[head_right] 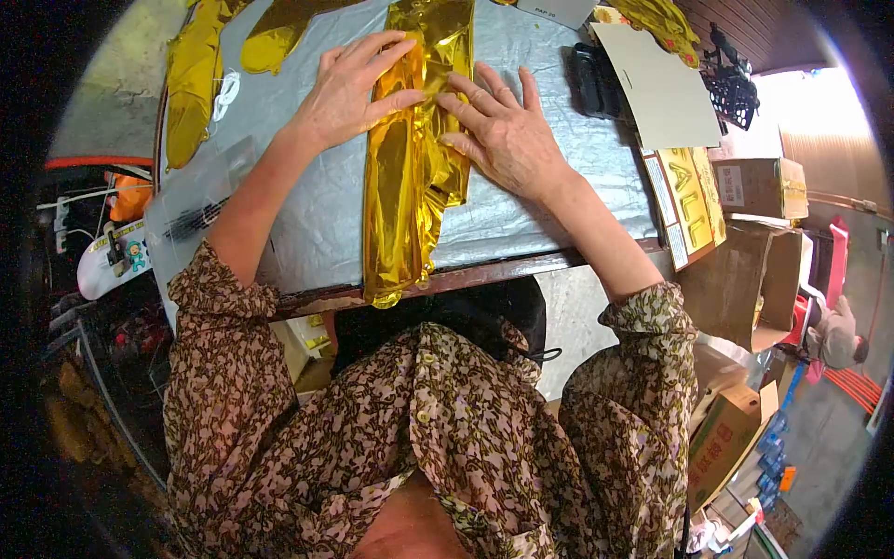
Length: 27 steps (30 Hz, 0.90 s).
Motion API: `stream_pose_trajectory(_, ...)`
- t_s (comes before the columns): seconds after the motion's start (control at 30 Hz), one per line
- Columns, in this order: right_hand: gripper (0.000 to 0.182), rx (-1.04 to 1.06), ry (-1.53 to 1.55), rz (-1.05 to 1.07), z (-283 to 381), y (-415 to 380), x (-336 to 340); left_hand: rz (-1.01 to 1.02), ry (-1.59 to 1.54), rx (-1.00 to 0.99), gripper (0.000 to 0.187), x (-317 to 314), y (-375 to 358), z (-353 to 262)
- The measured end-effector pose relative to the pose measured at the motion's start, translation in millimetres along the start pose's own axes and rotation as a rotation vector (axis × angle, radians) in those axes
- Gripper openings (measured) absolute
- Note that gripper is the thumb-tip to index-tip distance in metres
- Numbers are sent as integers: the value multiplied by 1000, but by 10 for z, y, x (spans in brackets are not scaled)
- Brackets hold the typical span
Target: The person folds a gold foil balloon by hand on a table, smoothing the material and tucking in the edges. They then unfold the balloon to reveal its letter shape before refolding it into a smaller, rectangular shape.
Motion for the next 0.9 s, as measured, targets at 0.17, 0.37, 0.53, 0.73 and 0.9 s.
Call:
stream_pose_trajectory(0.17,52,-16,0,-8,41,58,-39,97,-30,38,70,9,2,-20)
stream_pose_trajectory(0.37,50,-14,68,-92,132,42,29,96,-9,16,75,-30,-32,-18)
stream_pose_trajectory(0.53,56,59,273,-69,102,253,104,72,10,-6,81,-23,-38,0)
stream_pose_trajectory(0.73,48,113,287,-51,63,498,-88,166,-41,58,87,13,-36,9)
stream_pose_trajectory(0.9,48,134,259,-79,42,471,-88,180,-18,4,93,90,-139,-73)
Point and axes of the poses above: each hand's wrist, its own y-axis towards the middle knuckle, its own x-axis out of the back of the hand, z = x × y, the point moved 2 cm from there along y, towards the middle knuckle, and after that the axes turned 12 degrees about -x, right-handed, at the moved point
